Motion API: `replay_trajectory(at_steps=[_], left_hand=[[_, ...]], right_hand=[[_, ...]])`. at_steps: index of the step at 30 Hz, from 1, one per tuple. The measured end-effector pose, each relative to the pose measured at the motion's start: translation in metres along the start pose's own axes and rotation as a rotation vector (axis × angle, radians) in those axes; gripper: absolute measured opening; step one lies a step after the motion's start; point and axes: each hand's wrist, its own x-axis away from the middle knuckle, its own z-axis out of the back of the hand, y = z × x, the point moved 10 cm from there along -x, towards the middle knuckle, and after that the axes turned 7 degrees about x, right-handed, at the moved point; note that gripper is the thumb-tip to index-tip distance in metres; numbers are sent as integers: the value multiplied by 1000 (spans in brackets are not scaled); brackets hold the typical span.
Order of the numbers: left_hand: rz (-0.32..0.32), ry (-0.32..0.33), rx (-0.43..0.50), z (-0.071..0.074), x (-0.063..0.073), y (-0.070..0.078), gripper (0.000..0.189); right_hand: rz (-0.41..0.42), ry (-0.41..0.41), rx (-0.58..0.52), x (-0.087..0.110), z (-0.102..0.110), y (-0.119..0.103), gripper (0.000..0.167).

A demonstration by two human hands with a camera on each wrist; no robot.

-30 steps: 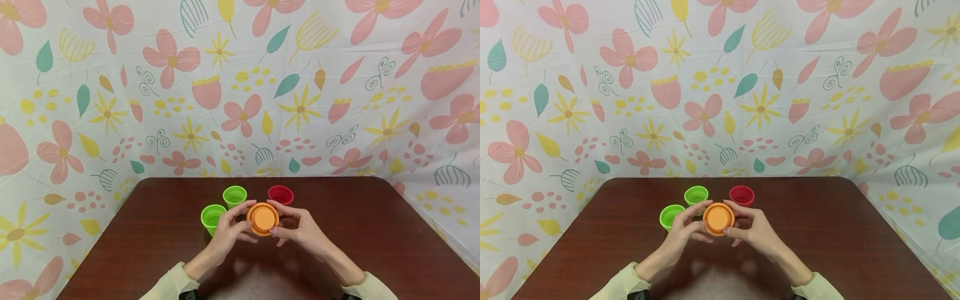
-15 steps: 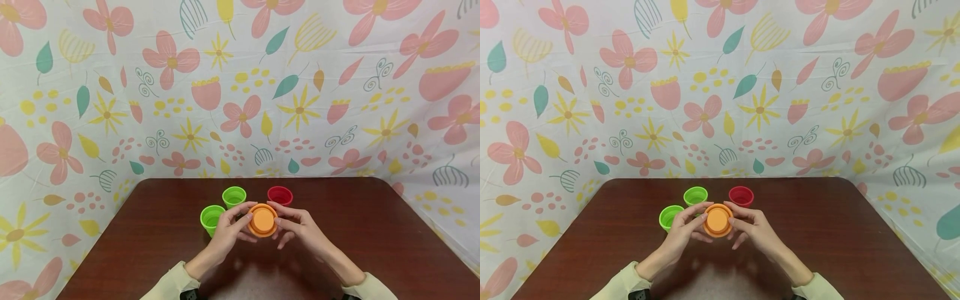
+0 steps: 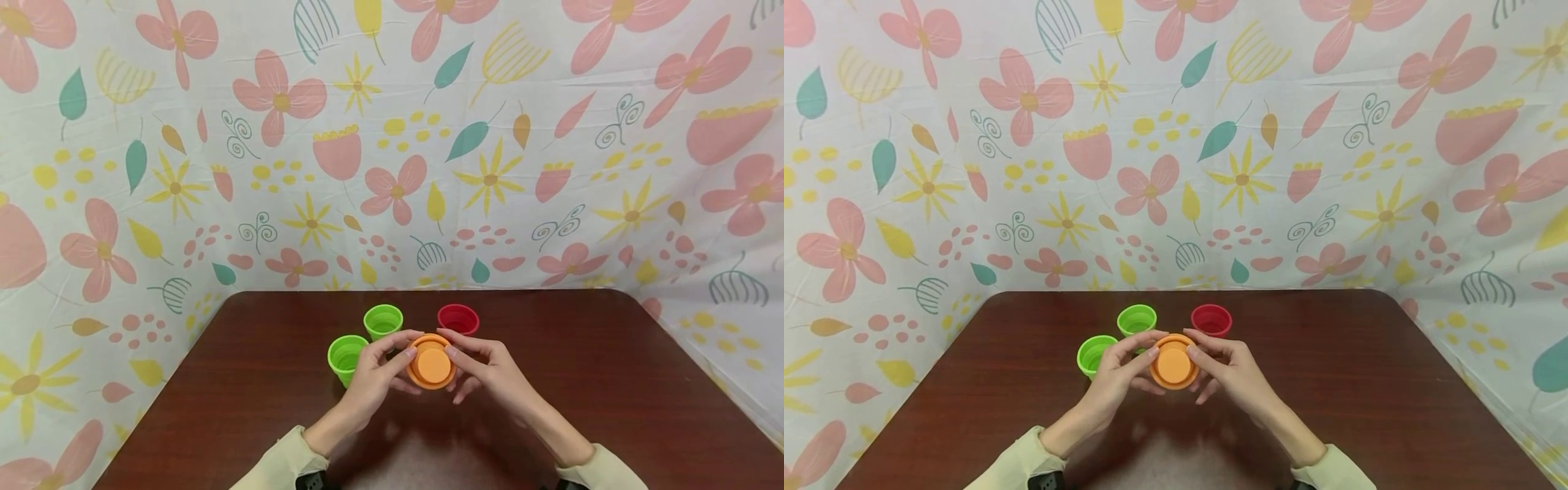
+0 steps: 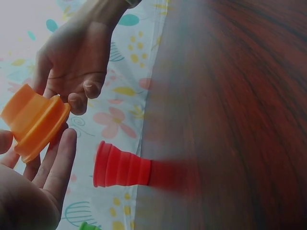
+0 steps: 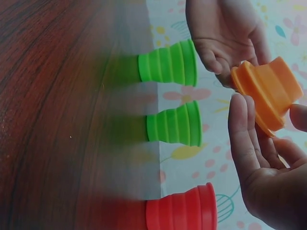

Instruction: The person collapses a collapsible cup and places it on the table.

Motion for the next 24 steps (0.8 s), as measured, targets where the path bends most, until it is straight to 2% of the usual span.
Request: replay_trajectory(at_steps=[14,24], left_hand=[[-19,5,2,-1,0,5,33],[-57,-7,3,1,2,10,33]], right_hand=[[39,-7,-31,0,-2,-9,47],[18,11,-55,0,-4,-7,46]])
